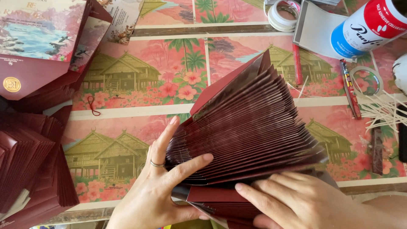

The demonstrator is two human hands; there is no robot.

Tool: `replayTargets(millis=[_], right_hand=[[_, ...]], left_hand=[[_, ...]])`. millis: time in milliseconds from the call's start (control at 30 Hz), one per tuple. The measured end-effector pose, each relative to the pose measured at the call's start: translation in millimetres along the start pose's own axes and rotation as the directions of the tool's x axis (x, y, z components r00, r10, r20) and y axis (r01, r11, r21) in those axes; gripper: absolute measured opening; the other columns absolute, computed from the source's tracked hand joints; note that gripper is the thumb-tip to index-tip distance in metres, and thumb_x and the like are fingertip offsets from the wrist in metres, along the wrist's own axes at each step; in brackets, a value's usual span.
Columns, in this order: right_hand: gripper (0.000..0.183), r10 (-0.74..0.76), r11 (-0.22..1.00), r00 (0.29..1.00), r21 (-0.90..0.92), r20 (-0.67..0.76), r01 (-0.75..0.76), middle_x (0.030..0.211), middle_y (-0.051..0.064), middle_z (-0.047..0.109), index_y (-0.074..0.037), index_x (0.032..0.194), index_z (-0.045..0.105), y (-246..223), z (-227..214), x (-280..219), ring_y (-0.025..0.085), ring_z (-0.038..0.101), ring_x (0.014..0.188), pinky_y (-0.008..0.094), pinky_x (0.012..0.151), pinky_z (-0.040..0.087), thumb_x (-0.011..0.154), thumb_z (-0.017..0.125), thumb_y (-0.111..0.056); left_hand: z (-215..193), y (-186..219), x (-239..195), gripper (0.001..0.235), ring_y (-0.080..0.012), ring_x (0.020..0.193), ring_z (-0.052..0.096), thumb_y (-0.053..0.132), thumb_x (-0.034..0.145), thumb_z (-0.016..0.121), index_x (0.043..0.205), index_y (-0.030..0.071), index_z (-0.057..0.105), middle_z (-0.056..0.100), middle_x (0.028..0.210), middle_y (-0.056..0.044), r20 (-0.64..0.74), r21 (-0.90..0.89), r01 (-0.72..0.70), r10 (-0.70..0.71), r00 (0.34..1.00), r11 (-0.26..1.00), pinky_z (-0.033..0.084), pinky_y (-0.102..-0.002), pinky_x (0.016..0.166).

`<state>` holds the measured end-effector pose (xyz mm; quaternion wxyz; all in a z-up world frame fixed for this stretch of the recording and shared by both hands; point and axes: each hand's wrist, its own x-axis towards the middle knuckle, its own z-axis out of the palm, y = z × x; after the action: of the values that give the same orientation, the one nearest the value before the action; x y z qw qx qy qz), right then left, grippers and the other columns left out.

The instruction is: The person assembles a stack of maroon invitations by inserting white inner cards into the envelopes. They align the stack, insert the cards, and then use a white zip tie to secure the bundle together.

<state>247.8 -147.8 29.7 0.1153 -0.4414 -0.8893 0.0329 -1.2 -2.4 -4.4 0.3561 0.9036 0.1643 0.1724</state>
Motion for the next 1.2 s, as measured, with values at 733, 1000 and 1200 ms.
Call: replayTargets(millis=[733, 1000, 1200], right_hand=[[0.06, 0.304, 0.953, 0.945, -0.052, 0.122, -0.299, 0.135, 0.014, 0.05, -0.018, 0.14, 0.044, 97.9, -26.8, 58.4, 0.037, 0.032, 0.133, 0.059, 0.109, 0.018, 0.095, 0.022, -0.051], [0.168, 0.228, 0.925, 0.966, -0.337, 0.118, -0.177, 0.144, 0.023, 0.029, -0.004, 0.149, 0.017, 41.0, -19.6, -0.1, 0.035, 0.037, 0.126, 0.049, 0.106, 0.031, 0.03, 0.081, -0.105], [0.095, 0.316, 0.922, 0.948, -0.249, 0.035, -0.298, 0.089, 0.002, 0.057, -0.013, 0.134, 0.047, 27.5, -13.7, -13.2, 0.022, 0.06, 0.075, 0.037, 0.07, 0.05, 0.053, 0.084, -0.044]], left_hand=[[23.4, -6.5, -2.1, 0.034, -0.0327, 0.106, 0.053, 0.024, 0.091, 0.069, 0.123, 0.028, 0.058, 0.038, 0.144, -0.012, -0.226, 0.187, -0.186, 0.227, 0.947, 0.965, 0.045, -0.044, 0.092], [36.9, -9.4, 4.7, 0.07, -0.0389, 0.133, 0.047, 0.033, 0.084, 0.076, 0.14, 0.015, 0.038, 0.029, 0.151, -0.023, -0.311, 0.22, -0.015, 0.085, 0.946, 0.975, 0.043, -0.048, 0.095], [33.5, 0.6, 7.5, 0.049, -0.023, 0.076, 0.054, 0.011, 0.07, 0.073, 0.117, 0.01, 0.058, 0.058, 0.09, -0.004, -0.378, 0.105, -0.046, 0.083, 0.922, 0.993, 0.046, -0.035, 0.076]])
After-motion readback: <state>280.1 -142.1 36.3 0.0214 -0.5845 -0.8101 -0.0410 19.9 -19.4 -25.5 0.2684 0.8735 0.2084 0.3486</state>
